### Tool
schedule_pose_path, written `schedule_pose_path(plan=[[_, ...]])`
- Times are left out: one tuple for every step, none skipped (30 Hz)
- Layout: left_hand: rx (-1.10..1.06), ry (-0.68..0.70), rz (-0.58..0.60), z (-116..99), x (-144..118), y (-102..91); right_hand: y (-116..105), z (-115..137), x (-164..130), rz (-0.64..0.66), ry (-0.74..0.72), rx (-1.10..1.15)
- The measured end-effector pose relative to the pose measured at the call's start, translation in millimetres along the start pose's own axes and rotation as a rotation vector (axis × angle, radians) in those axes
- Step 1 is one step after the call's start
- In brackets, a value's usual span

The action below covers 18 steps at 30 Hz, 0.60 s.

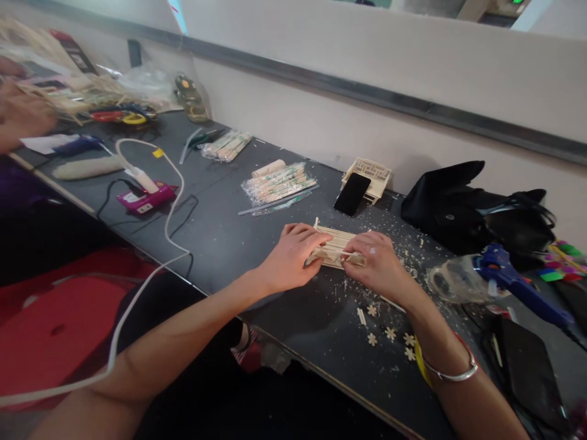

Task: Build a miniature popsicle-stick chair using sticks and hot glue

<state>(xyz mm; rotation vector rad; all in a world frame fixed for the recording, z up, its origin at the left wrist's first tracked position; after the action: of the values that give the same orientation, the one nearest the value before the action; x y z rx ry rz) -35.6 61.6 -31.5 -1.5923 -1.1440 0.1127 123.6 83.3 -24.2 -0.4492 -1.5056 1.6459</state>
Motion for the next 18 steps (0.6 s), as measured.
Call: schedule_pose_path(plan=[[-0.002, -0.002, 0.000, 0.3, -0.1, 0.1, 0.2, 0.1, -0.1, 0.002, -0.004, 0.000], [-0.001, -0.003, -0.002, 0.6, -0.1, 0.3, 0.4, 0.2, -0.1, 0.006, -0.007, -0.001], [0.000, -0.004, -0.004, 0.9, -0.1, 0.5, 0.5, 0.2, -0.1, 0.010, -0.009, -0.003], [0.001, -0.004, -0.007, 1.2, 0.0, 0.9, 0.6, 0.2, -0.1, 0.013, -0.009, -0.005], [0.002, -0.003, -0.010, 1.5, 0.0, 1.2, 0.6, 0.0, -0.1, 0.013, -0.009, -0.006], [0.002, -0.002, -0.012, 1.7, 0.0, 1.6, 0.5, -0.2, -0.1, 0.010, -0.008, -0.006], [0.000, 0.000, -0.015, 1.8, -0.1, 2.0, 0.5, -0.3, -0.1, 0.008, -0.007, -0.006], [-0.002, 0.003, -0.018, 1.8, -0.3, 2.2, 0.5, -0.4, -0.1, 0.005, -0.006, -0.005], [-0.005, 0.005, -0.020, 1.9, -0.4, 2.4, 0.6, -0.5, -0.1, 0.004, -0.005, -0.004], [-0.007, 0.008, -0.022, 1.8, -0.6, 2.4, 0.7, -0.6, -0.1, 0.003, -0.004, -0.003], [-0.008, 0.011, -0.024, 1.6, -0.8, 2.4, 0.8, -0.6, -0.1, 0.003, -0.003, -0.004], [-0.007, 0.014, -0.024, 1.5, -0.9, 2.4, 0.8, -0.5, -0.1, 0.003, -0.002, -0.005], [-0.005, 0.015, -0.023, 1.5, -1.0, 2.4, 0.7, -0.3, 0.0, 0.003, -0.002, -0.006], [-0.003, 0.013, -0.020, 1.5, -1.1, 2.5, 0.7, -0.1, 0.0, 0.004, -0.002, -0.008], [-0.001, 0.009, -0.016, 1.8, -1.1, 2.7, 0.6, 0.1, 0.0, 0.007, -0.002, -0.009], [-0.001, 0.003, -0.013, 2.2, -1.1, 2.9, 0.6, 0.2, 0.0, 0.009, -0.001, -0.008], [-0.001, -0.002, -0.010, 2.4, -1.1, 3.0, 0.6, 0.2, -0.1, 0.011, 0.001, -0.007], [-0.001, -0.004, -0.009, 2.6, -1.1, 3.1, 0.6, 0.0, -0.1, 0.011, 0.003, -0.007]])
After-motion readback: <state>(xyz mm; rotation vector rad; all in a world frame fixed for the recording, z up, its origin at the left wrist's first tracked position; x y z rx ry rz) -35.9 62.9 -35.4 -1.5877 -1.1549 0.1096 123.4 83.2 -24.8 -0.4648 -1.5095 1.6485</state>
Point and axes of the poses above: each hand's wrist, its own x-axis towards the middle knuckle, its own y-axis out of the palm, z = x × y, the point moved 6 cm from there along x, towards the middle knuckle, and after that the axes turned 5 degrees about z, right-handed, at the moved point
